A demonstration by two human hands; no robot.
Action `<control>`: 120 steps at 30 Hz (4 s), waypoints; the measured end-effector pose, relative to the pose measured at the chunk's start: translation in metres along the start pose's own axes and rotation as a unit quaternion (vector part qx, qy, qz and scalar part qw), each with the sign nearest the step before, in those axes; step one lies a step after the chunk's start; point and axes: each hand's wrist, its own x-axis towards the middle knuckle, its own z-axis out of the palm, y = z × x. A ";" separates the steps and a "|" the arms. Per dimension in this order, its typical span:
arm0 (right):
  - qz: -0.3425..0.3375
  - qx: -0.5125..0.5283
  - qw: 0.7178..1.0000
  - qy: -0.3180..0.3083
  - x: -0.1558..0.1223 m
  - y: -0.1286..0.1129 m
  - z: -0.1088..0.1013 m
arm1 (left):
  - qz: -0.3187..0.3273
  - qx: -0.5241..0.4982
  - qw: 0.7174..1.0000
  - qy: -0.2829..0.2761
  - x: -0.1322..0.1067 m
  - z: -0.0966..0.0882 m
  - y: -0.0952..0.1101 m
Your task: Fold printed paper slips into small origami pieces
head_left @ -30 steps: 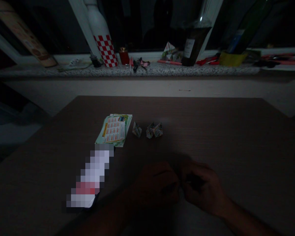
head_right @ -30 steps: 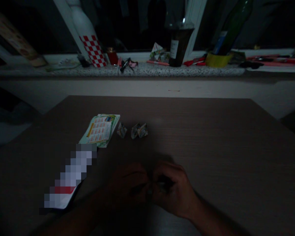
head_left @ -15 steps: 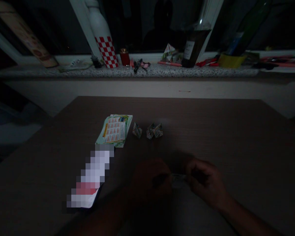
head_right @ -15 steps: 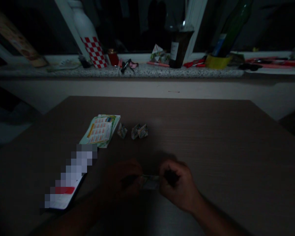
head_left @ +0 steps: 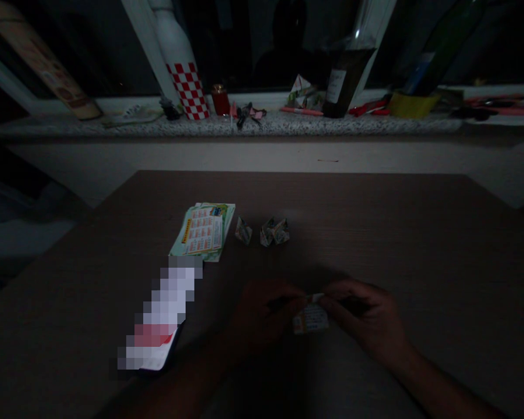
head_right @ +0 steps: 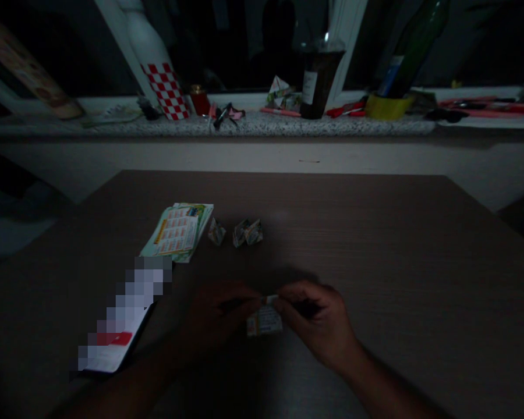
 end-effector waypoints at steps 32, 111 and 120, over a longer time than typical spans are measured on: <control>-0.013 0.006 0.999 -0.042 -0.001 0.002 0.000 | -0.036 0.001 0.999 0.040 -0.004 0.005 -0.001; -0.155 -0.047 0.982 -0.096 0.003 -0.003 0.003 | 0.174 0.167 0.963 -0.121 -0.004 0.008 -0.009; -0.107 -0.011 0.991 -0.075 0.000 -0.004 0.002 | 0.193 0.167 0.961 -0.106 -0.006 0.003 -0.005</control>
